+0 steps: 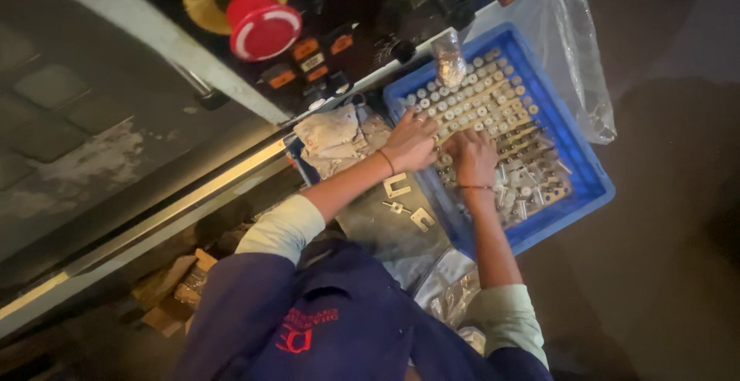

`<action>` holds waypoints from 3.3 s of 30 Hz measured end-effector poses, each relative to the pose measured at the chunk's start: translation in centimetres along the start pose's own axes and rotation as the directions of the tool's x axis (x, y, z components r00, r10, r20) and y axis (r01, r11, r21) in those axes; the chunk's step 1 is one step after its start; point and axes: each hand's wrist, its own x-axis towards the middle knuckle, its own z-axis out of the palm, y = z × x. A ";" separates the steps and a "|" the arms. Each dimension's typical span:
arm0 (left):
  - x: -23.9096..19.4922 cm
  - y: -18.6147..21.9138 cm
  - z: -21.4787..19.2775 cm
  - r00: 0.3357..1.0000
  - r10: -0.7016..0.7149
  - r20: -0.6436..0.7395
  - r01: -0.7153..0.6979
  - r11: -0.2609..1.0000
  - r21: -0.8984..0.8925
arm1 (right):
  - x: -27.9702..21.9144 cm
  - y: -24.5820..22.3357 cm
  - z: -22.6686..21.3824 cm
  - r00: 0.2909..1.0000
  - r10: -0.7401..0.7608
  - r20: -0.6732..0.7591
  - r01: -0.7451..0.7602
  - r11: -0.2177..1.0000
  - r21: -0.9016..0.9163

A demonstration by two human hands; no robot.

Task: The person sorts and arranges small metal parts, including cylindrical rods and washers, within a blue plastic tray. They repeatedly pick up, inspect, and place the items into specific compartments of the tray, occasionally moving the tray itself.

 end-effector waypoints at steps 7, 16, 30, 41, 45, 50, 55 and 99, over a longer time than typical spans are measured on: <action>-0.7 -1.8 0.4 0.997 -0.081 -0.013 0.073 0.955 -0.288 | -3.2 -0.2 -1.5 0.993 0.060 0.103 -0.054 0.997 -0.057; 0.5 -2.1 2.2 0.989 -0.042 -0.142 -0.038 0.857 -0.515 | -3.3 1.7 -1.4 0.954 0.284 0.100 -0.300 0.872 0.386; 1.3 -1.2 2.7 0.980 -0.191 -0.048 0.132 0.819 -0.558 | -1.4 -1.7 -1.0 0.999 0.016 -0.045 -0.011 0.996 0.093; 0.9 -1.5 1.9 0.985 -0.168 -0.041 0.112 0.802 -0.587 | -0.5 0.2 -0.9 0.998 -0.058 -0.033 0.058 0.998 0.018; 1.7 -1.5 1.8 0.977 -0.210 -0.038 0.119 0.684 -0.720 | -0.1 0.1 -1.3 0.997 -0.066 -0.040 0.069 0.994 0.088; 1.3 -1.9 2.3 0.976 -0.202 -0.082 0.098 0.744 -0.661 | 0.0 -1.1 -0.9 0.993 -0.115 0.003 0.115 0.993 -0.023; 1.2 -2.0 2.7 0.975 -0.195 -0.109 0.078 0.756 -0.650 | -0.7 -1.6 -1.7 0.998 -0.060 0.031 0.064 0.988 -0.142; -15.2 -7.1 -0.4 0.940 -0.339 0.047 0.339 0.941 0.001 | -1.0 -2.0 2.7 0.944 0.195 0.267 -0.282 0.896 0.342</action>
